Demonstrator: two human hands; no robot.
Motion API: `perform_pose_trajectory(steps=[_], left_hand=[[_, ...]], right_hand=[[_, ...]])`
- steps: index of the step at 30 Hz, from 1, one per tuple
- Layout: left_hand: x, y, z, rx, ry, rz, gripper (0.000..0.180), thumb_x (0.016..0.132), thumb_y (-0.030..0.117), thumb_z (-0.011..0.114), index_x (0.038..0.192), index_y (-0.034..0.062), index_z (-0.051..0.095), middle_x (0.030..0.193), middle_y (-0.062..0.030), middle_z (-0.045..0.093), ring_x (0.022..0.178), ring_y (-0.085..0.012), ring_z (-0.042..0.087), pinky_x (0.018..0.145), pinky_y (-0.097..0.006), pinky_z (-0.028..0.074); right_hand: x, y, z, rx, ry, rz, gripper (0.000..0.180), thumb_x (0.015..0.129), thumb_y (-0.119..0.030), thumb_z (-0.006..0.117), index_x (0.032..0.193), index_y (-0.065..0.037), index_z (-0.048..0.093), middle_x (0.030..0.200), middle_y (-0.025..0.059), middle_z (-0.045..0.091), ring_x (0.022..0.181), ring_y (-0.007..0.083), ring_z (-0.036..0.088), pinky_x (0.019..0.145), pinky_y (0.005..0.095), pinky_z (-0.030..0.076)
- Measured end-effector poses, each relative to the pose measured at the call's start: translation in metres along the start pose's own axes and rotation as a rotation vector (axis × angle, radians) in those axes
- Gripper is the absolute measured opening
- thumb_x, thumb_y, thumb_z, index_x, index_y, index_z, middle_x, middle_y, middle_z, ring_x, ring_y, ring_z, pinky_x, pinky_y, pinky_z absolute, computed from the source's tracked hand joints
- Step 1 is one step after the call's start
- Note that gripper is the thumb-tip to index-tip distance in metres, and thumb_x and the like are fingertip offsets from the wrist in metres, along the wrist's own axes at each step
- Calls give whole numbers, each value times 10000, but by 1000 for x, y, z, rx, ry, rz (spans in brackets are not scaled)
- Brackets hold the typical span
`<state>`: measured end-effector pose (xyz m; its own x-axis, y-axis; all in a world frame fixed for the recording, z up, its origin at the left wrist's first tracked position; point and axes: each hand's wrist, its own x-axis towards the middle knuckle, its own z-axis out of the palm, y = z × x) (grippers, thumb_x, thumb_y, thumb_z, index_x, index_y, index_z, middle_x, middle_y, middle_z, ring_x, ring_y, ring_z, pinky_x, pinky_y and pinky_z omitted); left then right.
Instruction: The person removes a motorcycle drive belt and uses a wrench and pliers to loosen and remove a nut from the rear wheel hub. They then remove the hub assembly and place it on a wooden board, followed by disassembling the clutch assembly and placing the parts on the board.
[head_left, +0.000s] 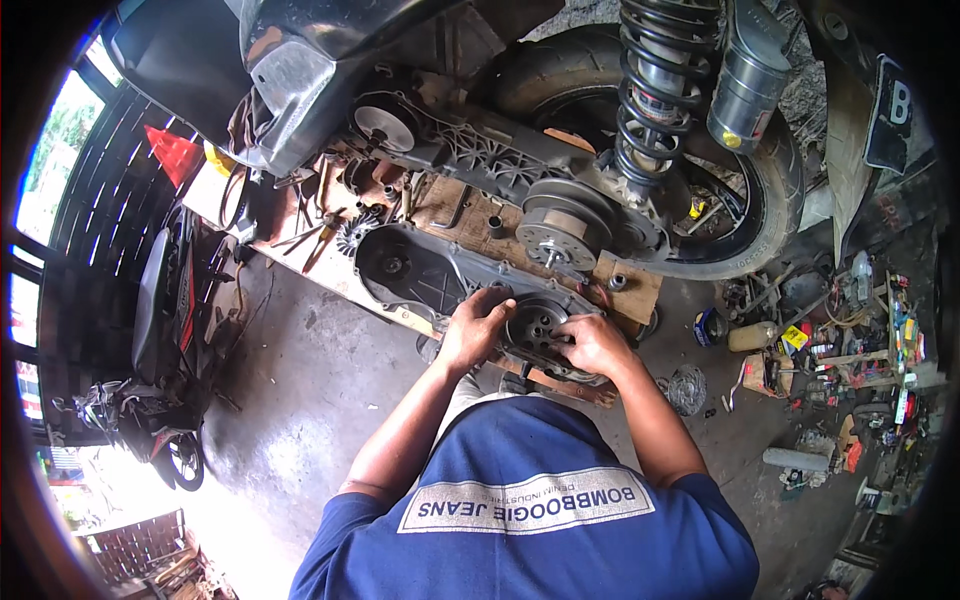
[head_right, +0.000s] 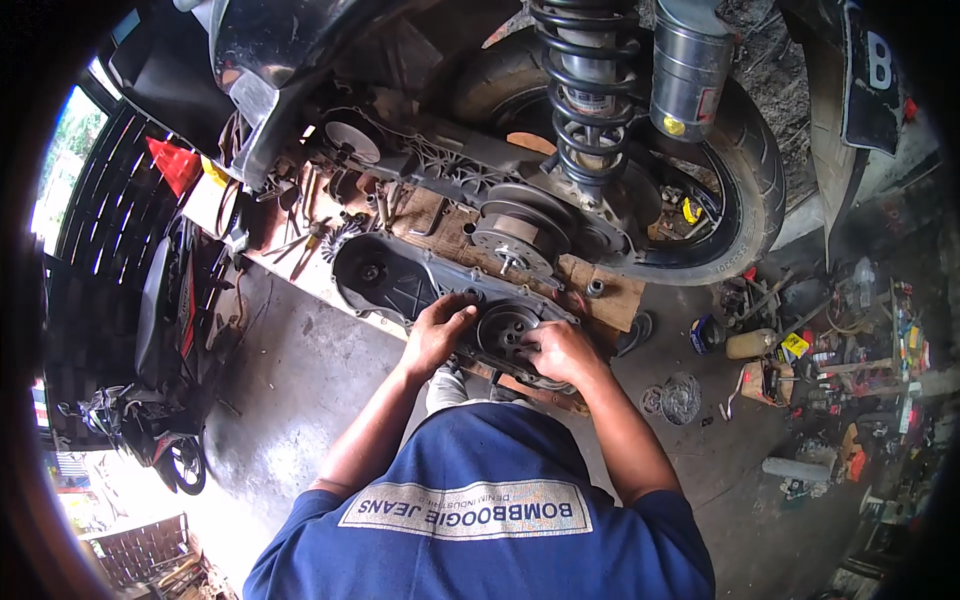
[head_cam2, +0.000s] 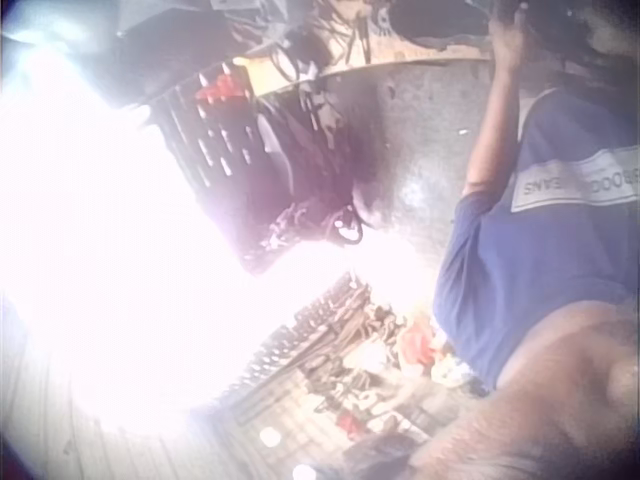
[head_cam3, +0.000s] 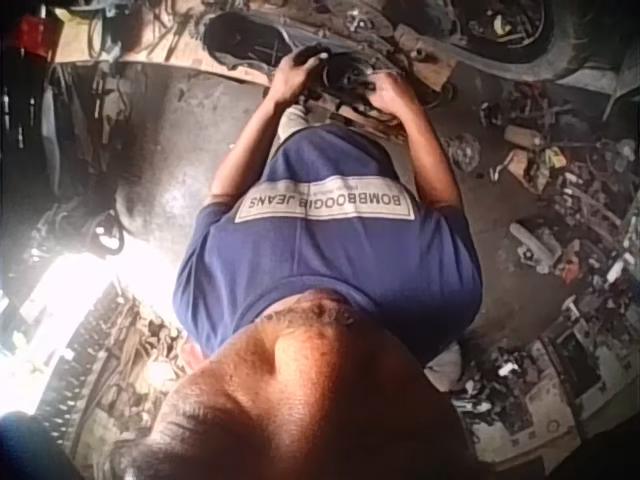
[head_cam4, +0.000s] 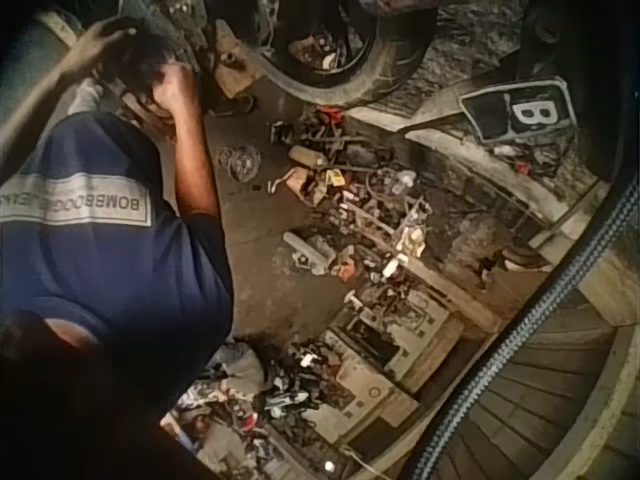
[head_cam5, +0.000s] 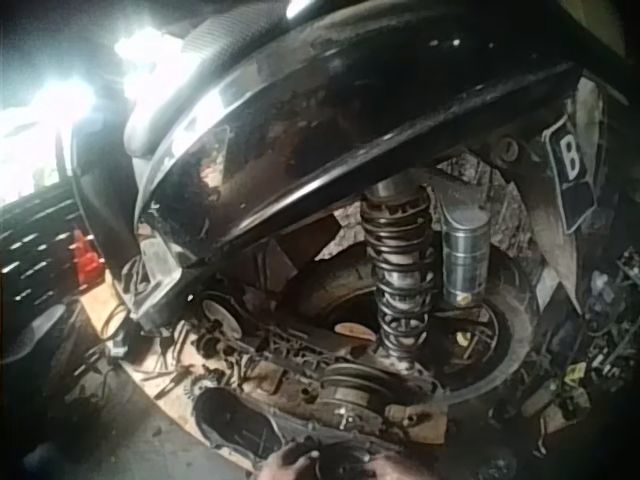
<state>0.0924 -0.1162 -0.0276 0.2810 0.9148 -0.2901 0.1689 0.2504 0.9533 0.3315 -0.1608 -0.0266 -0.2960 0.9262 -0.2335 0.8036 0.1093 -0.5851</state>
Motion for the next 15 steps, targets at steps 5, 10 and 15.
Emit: perform_pose_trajectory(steps=[5, 10, 15], left_hand=[[8, -1, 0, -91, -34, -10, 494, 967, 317, 618, 1300, -44, 564, 1184, -185, 665, 1103, -222, 640, 934, -325, 496], [22, 23, 3, -184, -2, 56, 529, 989, 331, 606, 1366, -23, 493, 1287, -153, 601, 1051, -217, 640, 898, -338, 515], [41, 54, 4, -310, -7, 220, 608, 1013, 383, 534, 1489, 53, 349, 1470, -157, 430, 1274, -274, 502, 1023, -407, 427]], right_hand=[[-4, -4, -10, 131, 279, 35, 265, 839, -248, 737, 1032, -67, 739, 962, 169, 707, 899, 351, 678, 839, 412, 518], [0, 1, -1, 564, 644, 114, 116, 890, -72, 704, 1000, -42, 723, 804, 23, 676, 707, 83, 612, 629, 242, 480], [9, -4, -11, 833, 751, 27, 219, 923, -43, 676, 1136, 3, 650, 879, 41, 680, 788, 67, 624, 695, 218, 502]])
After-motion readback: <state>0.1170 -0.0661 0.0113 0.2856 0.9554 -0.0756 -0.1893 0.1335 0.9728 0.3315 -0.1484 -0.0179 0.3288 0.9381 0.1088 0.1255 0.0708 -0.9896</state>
